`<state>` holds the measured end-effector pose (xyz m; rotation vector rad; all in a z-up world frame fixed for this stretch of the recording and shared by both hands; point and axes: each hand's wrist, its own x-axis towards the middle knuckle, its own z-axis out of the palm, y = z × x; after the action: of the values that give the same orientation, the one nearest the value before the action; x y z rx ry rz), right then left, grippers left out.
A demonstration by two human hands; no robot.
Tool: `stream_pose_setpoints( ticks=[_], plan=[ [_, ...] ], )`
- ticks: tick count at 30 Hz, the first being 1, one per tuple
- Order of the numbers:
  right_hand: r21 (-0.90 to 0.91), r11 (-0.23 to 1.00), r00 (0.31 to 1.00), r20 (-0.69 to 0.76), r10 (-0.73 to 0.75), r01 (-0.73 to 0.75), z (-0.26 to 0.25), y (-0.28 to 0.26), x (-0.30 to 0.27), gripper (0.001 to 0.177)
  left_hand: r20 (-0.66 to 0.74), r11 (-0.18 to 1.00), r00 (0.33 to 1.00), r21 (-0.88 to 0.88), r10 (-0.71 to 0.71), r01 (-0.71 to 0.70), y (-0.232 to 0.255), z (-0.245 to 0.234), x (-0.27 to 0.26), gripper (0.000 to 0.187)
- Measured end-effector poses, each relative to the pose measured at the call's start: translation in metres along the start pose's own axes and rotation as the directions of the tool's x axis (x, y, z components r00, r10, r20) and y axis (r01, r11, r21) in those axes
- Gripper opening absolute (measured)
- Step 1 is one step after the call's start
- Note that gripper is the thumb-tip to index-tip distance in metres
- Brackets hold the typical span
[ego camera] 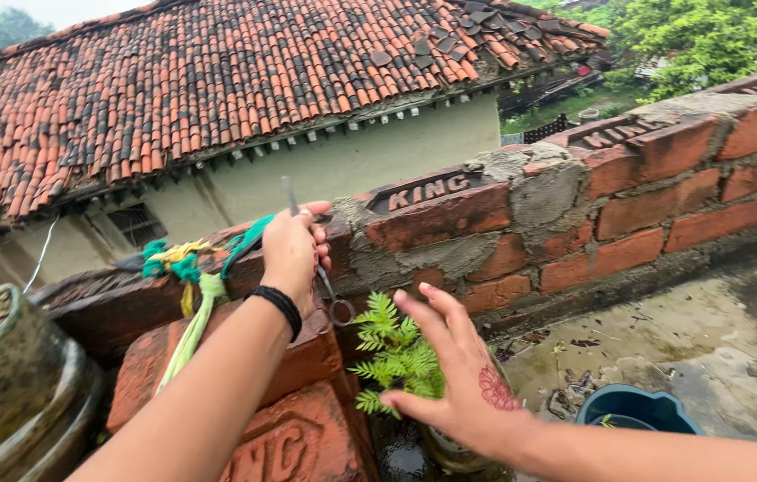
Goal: The person trims the roots and foliage of a plant using scissors over a container of water.
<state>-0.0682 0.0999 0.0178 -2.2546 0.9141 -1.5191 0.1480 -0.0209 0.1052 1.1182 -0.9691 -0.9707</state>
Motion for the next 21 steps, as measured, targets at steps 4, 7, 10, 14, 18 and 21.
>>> stream_pose_setpoints(
  ticks=[4,7,10,14,18,21],
  plan=[
    [-0.126,0.991,0.911,0.412,0.011,0.045,-0.007,0.045,-0.012,0.042,0.093,0.988,0.991,0.131,-0.099,0.086,-0.013,-0.017,0.000,0.029],
    [-0.148,0.984,0.910,0.387,0.151,-0.100,-0.022,0.066,-0.023,0.037,0.087,0.951,0.974,0.250,-0.209,0.182,-0.024,-0.017,-0.002,0.026],
    [-0.175,0.981,0.916,0.376,0.142,-0.080,-0.036,0.079,-0.019,0.028,0.080,0.919,0.955,0.304,-0.287,0.251,-0.036,-0.012,-0.003,0.018],
    [-0.101,0.977,0.897,0.389,0.211,-0.187,-0.040,0.075,-0.018,0.034,0.079,0.892,0.966,0.410,-0.245,0.192,-0.044,-0.005,-0.002,0.028],
    [-0.130,0.980,0.915,0.357,0.187,-0.150,-0.037,0.057,-0.019,0.040,0.132,0.881,0.891,0.265,-0.435,0.391,-0.048,0.009,-0.007,0.036],
    [-0.116,0.965,0.945,0.206,0.255,-0.235,-0.039,0.079,-0.042,0.054,0.106,0.840,0.879,0.366,-0.465,0.400,-0.048,0.018,-0.024,0.037]
  ],
)
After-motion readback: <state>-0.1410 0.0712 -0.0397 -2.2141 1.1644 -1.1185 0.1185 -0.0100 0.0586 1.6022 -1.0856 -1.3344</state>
